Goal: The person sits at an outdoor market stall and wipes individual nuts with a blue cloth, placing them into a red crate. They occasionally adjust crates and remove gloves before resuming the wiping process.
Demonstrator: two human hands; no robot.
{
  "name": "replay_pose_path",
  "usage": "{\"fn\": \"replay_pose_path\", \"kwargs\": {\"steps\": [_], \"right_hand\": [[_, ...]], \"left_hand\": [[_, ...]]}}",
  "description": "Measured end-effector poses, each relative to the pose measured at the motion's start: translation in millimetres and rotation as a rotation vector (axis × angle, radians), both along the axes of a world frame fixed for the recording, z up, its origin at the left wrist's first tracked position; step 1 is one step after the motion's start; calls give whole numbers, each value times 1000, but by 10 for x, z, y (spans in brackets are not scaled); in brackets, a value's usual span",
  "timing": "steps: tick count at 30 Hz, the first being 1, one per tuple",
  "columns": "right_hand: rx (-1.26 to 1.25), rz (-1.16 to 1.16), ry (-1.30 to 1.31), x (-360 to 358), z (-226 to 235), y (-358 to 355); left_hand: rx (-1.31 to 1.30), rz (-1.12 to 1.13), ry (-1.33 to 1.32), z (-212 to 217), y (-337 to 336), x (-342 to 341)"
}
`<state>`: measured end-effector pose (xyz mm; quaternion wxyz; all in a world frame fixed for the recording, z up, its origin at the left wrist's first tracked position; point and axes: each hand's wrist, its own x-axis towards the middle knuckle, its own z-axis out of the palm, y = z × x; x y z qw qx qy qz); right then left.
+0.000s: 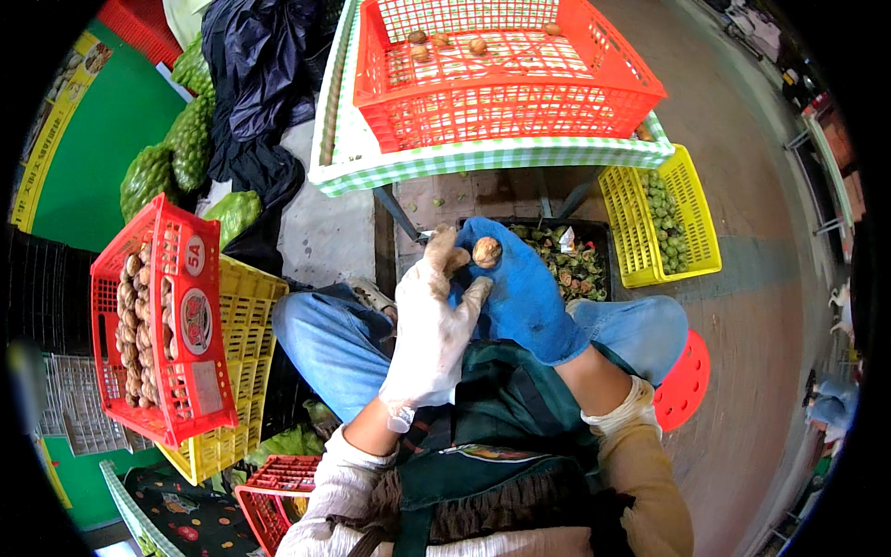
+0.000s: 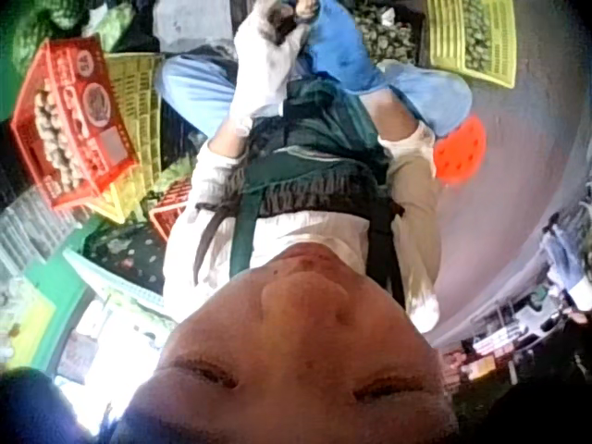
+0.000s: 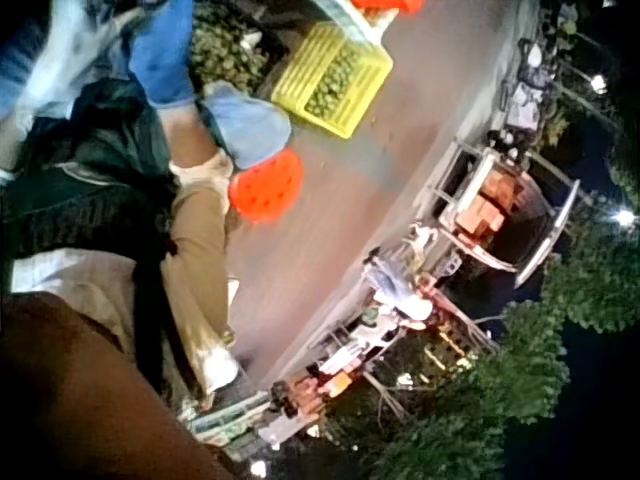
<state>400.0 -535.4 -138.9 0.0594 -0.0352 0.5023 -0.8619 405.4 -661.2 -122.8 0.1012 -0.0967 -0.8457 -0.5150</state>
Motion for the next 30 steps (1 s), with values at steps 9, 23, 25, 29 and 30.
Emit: {"fn": "replay_pose_path", "kwargs": {"steps": [9, 23, 25, 29, 30], "right_hand": [[840, -196, 471, -91, -23, 42], [1037, 250, 617, 24, -467, 21], [1173, 210, 901, -1, -373, 13], [1137, 327, 1040, -57, -926, 203], [1093, 383, 1020, -64, -1197, 300]], "left_hand": [[-99, -114, 15, -203, -63, -351], [1039, 173, -556, -638, 29, -414], [1021, 161, -507, -577, -116, -441], [954, 105, -265, -407, -391, -543], [905, 48, -257, -320, -400, -527]]}}
